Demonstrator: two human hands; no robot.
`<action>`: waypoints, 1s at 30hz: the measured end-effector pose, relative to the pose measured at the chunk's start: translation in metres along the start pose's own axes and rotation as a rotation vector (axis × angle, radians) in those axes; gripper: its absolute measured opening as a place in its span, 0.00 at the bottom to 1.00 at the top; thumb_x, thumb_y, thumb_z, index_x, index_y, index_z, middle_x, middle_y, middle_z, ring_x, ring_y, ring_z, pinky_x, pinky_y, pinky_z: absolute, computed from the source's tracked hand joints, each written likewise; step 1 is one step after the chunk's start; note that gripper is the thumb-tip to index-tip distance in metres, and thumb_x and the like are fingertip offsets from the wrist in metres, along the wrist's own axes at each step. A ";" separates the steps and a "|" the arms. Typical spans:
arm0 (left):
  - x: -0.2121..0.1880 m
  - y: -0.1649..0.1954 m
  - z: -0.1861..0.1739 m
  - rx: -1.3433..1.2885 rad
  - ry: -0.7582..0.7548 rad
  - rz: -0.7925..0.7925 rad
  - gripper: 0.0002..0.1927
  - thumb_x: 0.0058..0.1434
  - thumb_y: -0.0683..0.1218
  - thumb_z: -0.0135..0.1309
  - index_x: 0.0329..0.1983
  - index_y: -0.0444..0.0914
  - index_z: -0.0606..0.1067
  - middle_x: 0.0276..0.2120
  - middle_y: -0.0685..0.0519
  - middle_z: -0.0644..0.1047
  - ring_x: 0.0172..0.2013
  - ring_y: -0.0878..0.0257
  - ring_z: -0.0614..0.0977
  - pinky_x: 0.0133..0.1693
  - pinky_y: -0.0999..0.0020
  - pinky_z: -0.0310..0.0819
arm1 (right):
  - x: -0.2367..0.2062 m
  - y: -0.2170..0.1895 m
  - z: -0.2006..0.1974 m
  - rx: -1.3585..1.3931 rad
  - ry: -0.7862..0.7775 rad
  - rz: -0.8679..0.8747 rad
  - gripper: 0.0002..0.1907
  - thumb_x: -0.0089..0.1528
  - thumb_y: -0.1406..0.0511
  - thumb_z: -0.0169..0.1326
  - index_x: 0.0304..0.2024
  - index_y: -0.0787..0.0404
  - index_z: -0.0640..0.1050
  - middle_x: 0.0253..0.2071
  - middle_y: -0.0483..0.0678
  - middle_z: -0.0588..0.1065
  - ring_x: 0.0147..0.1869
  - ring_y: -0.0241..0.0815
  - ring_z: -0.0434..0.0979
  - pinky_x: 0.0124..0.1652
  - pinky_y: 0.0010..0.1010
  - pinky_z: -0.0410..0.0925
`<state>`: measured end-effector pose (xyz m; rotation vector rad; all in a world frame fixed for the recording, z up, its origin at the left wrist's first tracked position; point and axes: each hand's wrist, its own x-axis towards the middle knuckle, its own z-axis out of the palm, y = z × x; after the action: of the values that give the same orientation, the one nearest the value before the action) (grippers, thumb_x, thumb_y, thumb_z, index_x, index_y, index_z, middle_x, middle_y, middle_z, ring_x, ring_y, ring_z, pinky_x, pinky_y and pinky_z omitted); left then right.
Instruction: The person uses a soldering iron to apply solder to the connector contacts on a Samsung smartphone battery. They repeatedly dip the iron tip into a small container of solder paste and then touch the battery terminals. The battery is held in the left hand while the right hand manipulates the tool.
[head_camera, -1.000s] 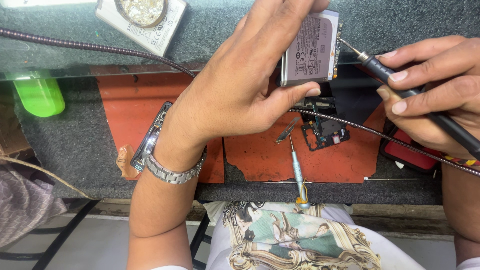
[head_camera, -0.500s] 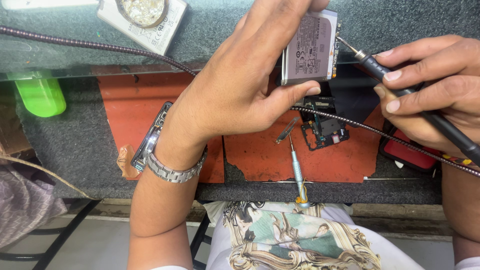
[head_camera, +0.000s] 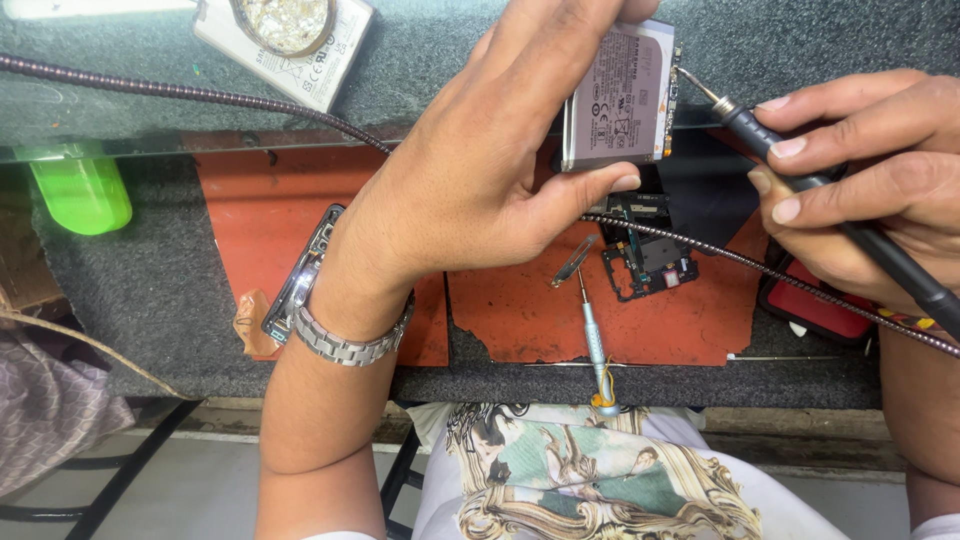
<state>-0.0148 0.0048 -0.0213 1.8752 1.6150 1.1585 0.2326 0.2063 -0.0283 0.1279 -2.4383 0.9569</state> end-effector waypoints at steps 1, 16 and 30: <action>0.000 0.000 0.000 -0.001 0.000 0.000 0.46 0.66 0.44 0.64 0.78 0.42 0.47 0.72 0.50 0.63 0.71 0.52 0.63 0.72 0.64 0.60 | 0.000 0.000 0.000 0.001 0.002 0.000 0.15 0.50 0.79 0.65 0.31 0.59 0.74 0.40 0.54 0.72 0.52 0.56 0.79 0.46 0.38 0.77; -0.001 0.001 -0.002 -0.008 0.001 0.003 0.46 0.66 0.44 0.64 0.76 0.42 0.46 0.71 0.50 0.63 0.70 0.53 0.64 0.72 0.66 0.60 | -0.007 -0.006 0.003 0.017 0.045 0.095 0.14 0.54 0.78 0.63 0.31 0.59 0.72 0.45 0.55 0.71 0.56 0.55 0.79 0.47 0.37 0.80; 0.003 0.008 -0.006 -0.060 -0.035 -0.060 0.47 0.66 0.43 0.65 0.77 0.38 0.46 0.70 0.47 0.65 0.69 0.52 0.67 0.71 0.64 0.61 | 0.003 -0.015 0.005 -0.009 0.021 0.075 0.15 0.52 0.79 0.65 0.32 0.59 0.75 0.42 0.52 0.72 0.53 0.55 0.79 0.48 0.38 0.78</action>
<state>-0.0146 0.0046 -0.0114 1.7873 1.5886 1.1311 0.2319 0.1927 -0.0208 0.0227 -2.4429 0.9750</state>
